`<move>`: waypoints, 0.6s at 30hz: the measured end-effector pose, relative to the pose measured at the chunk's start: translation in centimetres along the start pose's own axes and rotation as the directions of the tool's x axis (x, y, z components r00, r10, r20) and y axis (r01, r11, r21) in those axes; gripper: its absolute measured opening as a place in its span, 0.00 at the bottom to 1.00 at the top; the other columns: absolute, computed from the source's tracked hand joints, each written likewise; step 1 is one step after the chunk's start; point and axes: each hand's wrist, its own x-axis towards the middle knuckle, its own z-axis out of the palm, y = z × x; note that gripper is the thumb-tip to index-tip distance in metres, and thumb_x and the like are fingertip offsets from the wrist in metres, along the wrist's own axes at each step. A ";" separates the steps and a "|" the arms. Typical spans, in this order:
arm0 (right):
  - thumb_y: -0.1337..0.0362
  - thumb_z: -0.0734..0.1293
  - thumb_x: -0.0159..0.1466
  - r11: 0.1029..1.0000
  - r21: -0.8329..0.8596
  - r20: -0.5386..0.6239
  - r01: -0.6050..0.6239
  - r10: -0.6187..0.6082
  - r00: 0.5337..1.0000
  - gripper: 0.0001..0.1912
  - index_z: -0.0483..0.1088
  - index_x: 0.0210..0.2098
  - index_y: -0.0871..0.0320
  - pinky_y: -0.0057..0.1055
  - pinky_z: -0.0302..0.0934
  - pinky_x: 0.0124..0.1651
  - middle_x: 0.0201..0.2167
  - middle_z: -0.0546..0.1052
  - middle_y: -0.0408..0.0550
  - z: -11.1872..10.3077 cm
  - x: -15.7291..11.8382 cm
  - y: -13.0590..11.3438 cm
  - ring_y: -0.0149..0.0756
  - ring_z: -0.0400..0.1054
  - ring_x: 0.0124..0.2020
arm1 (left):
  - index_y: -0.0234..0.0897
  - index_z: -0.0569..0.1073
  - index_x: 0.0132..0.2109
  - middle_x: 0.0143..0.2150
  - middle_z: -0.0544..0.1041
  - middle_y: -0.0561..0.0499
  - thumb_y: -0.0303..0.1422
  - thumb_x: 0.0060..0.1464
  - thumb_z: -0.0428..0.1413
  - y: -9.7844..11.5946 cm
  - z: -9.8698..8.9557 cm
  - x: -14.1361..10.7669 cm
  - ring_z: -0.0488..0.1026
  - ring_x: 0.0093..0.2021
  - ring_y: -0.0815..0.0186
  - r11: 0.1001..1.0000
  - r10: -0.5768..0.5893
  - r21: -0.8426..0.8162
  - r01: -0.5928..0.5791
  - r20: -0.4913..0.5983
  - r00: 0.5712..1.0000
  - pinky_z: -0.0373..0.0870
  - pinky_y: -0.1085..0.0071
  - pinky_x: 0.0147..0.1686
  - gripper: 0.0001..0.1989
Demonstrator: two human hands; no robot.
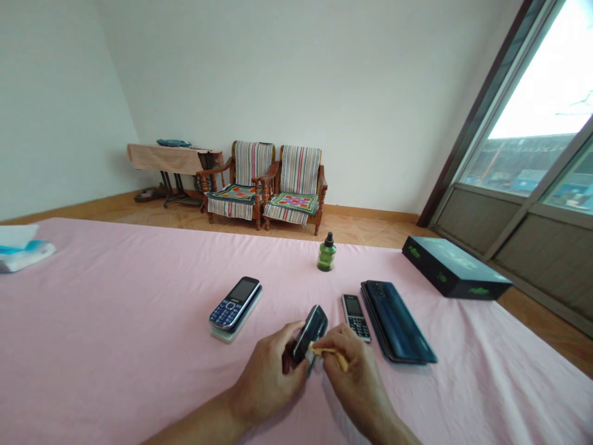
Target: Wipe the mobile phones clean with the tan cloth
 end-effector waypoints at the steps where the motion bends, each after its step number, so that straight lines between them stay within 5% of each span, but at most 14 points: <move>1: 0.77 0.59 0.55 1.000 -0.012 -0.013 -0.001 0.001 1.000 0.16 0.76 0.30 0.56 0.27 0.62 0.33 0.28 0.70 0.45 -0.4 -0.3 0.3 0.34 0.69 0.30 | 0.36 0.68 0.55 0.31 0.76 0.54 0.27 0.52 0.56 0.1 -0.1 0.0 0.71 0.28 0.68 1.000 -0.006 0.005 0.006 0.013 1.000 0.64 0.76 0.28 0.22; 5: 0.74 0.60 0.56 0.999 -0.046 -0.026 0.006 -0.007 1.000 0.14 0.77 0.30 0.56 0.27 0.62 0.33 0.28 0.71 0.45 -2.0 -1.4 1.3 0.35 0.69 0.31 | 0.35 0.73 0.46 0.25 0.72 0.56 0.32 0.50 0.60 0.3 -0.4 0.0 0.69 0.25 0.67 0.992 -0.054 0.111 0.052 0.015 0.998 0.65 0.74 0.26 0.15; 7: 0.73 0.61 0.56 0.998 -0.068 -0.033 0.010 -0.012 0.999 0.13 0.77 0.31 0.55 0.28 0.62 0.34 0.29 0.71 0.46 -2.5 -1.9 1.7 0.36 0.70 0.31 | 0.35 0.73 0.45 0.31 0.74 0.52 0.33 0.49 0.61 0.0 -0.5 0.0 0.72 0.32 0.63 0.987 -0.011 0.163 0.012 -0.011 1.000 0.69 0.70 0.33 0.15; 9: 0.73 0.61 0.57 0.996 -0.088 -0.044 0.011 -0.015 0.999 0.13 0.76 0.31 0.55 0.28 0.62 0.34 0.29 0.71 0.46 -2.7 -2.2 2.2 0.36 0.69 0.32 | 0.36 0.70 0.52 0.46 0.74 0.45 0.34 0.46 0.64 -0.6 -0.6 0.1 0.72 0.46 0.57 0.984 0.066 0.168 -0.063 -0.012 0.998 0.69 0.64 0.48 0.25; 12: 0.73 0.61 0.58 0.996 -0.091 -0.060 -0.022 0.016 0.998 0.12 0.76 0.30 0.55 0.28 0.61 0.35 0.29 0.71 0.45 -2.6 -2.4 3.0 0.35 0.69 0.32 | 0.36 0.55 0.65 0.65 0.59 0.38 0.38 0.36 0.70 -1.6 -0.9 0.4 0.56 0.65 0.47 0.982 0.075 0.167 -0.092 0.107 0.992 0.54 0.54 0.63 0.52; 18: 0.72 0.61 0.58 0.996 -0.058 -0.050 -0.061 0.058 0.997 0.12 0.75 0.29 0.55 0.28 0.61 0.34 0.28 0.71 0.45 -2.4 -2.5 3.4 0.36 0.68 0.31 | 0.42 0.35 0.70 0.72 0.43 0.40 0.40 0.32 0.70 -2.3 -1.4 2.3 0.44 0.69 0.44 0.954 0.061 0.256 -0.154 0.340 0.939 0.46 0.49 0.66 0.68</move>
